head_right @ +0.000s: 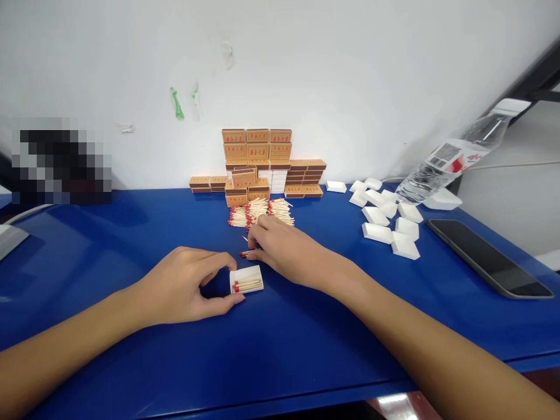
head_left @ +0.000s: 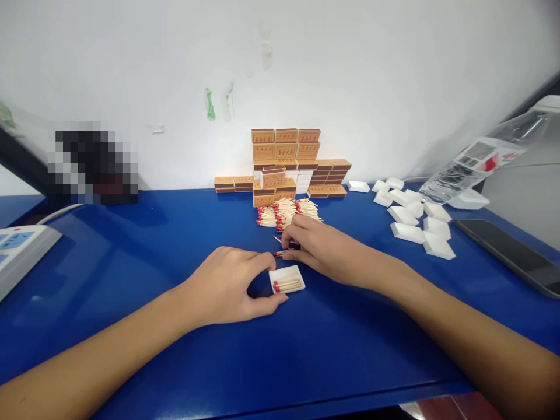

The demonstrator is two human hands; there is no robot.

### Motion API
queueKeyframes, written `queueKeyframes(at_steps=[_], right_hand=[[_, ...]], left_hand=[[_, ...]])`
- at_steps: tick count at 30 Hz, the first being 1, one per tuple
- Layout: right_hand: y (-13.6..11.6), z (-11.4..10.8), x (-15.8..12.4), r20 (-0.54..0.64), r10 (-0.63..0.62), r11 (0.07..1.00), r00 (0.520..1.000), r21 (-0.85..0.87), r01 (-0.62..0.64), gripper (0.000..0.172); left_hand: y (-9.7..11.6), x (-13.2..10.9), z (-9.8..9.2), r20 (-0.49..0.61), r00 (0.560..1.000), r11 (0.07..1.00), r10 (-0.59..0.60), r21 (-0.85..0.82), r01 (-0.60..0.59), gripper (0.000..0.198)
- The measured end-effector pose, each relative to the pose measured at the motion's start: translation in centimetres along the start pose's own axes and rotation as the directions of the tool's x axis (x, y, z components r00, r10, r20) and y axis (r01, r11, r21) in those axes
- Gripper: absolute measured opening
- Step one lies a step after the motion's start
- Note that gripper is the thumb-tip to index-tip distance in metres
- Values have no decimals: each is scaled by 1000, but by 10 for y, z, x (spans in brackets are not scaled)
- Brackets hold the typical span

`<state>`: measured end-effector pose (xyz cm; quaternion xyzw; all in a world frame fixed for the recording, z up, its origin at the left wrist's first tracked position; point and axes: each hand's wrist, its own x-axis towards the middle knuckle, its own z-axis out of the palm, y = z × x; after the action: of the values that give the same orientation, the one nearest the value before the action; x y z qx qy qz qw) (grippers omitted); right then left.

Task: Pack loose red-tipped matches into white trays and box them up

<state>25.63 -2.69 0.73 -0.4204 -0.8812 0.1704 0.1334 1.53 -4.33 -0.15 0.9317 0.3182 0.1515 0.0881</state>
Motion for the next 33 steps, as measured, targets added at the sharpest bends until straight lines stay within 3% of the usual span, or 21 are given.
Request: queueKeyframes(at_steps=[10, 14, 21, 28, 33], right_hand=[[0, 1, -2, 21, 38, 995, 999, -93, -36, 18], [-6, -11, -8, -23, 16, 1000, 1000, 3, -16, 20], [-25, -7, -16, 56, -55, 998, 997, 9, 55, 17], [-2, -19, -7, -144, 3, 989, 990, -143, -24, 23], [10, -11, -6, -90, 65, 983, 994, -164, -80, 13]], left_hand=[[-4, 1, -2, -9, 1000, 1000, -20, -2, 20, 28], [-5, 1, -4, -16, 999, 999, -45, 6, 45, 28], [-6, 1, -2, -9, 999, 999, -53, 2, 53, 27], [-5, 1, -1, -15, 999, 999, -43, -13, 43, 29], [-3, 1, -1, 4, 1000, 999, -31, -19, 31, 28]])
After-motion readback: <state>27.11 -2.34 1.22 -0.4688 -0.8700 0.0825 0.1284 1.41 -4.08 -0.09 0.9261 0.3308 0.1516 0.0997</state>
